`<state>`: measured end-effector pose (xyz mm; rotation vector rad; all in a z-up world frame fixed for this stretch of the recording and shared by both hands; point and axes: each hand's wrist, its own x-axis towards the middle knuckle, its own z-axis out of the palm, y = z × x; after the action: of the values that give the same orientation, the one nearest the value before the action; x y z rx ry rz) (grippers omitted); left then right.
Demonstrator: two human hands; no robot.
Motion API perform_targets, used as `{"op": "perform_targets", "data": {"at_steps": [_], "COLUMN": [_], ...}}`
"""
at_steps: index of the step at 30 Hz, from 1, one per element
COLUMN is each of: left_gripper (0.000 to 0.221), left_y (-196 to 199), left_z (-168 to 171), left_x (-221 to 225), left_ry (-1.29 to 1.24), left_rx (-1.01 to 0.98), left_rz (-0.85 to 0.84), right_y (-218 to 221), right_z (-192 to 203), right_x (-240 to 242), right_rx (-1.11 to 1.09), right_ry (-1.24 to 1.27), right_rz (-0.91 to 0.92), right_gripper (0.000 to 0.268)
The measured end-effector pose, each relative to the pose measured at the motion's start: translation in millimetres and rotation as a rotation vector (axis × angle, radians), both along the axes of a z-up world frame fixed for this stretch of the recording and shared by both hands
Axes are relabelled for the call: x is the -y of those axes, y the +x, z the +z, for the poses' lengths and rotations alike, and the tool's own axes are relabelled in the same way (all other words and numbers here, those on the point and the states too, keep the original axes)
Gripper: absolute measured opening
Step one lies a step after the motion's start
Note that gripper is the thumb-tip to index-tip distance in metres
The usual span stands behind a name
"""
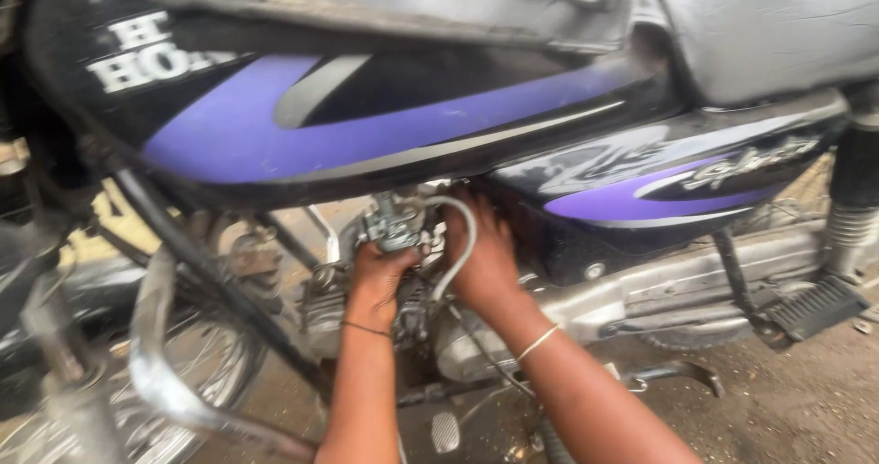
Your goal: The person works on the carburetor of a Honda motorcycle, using a screwdriver to loosen and tighten fittings on the carburetor assembly. They handle a small gasket-like part in their hands, fit it onto the carburetor, and use a wrench to tighten components before reaching back into the engine area.
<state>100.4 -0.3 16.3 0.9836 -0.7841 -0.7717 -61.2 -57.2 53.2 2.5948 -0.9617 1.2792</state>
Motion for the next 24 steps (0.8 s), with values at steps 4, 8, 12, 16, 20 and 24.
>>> {"op": "perform_targets", "data": {"at_steps": [4, 8, 12, 16, 20, 24], "left_gripper": [0.042, 0.032, 0.028, 0.031, 0.03, 0.031], "left_y": [-0.6, 11.4, 13.5, 8.2, 12.3, 16.8], "left_z": [0.9, -12.8, -7.2, 7.1, 1.1, -7.1], "left_x": [-8.2, -4.9, -4.2, -12.5, -7.6, -3.3], "left_ry": [-0.255, -0.362, -0.27, -0.138, -0.132, -0.118], "left_rx": [-0.058, -0.147, -0.158, -0.259, -0.241, -0.253], "left_rz": [-0.094, -0.137, -0.16, -0.153, -0.16, -0.131], "right_y": [3.7, 9.2, 9.8, 11.6, 10.1, 11.2], "right_z": [19.2, 12.9, 14.4, 16.9, 20.2, 30.6], "right_x": [-9.0, 4.9, 4.7, 4.0, 2.4, -7.4], "right_rx": [-0.119, -0.057, -0.104, 0.096, 0.114, 0.032], "right_ry": [0.028, -0.041, 0.008, 0.022, -0.203, 0.037], "right_rz": [-0.093, -0.059, -0.094, -0.001, 0.068, 0.001], "right_gripper": [0.054, 0.039, 0.031, 0.033, 0.037, 0.046]}}
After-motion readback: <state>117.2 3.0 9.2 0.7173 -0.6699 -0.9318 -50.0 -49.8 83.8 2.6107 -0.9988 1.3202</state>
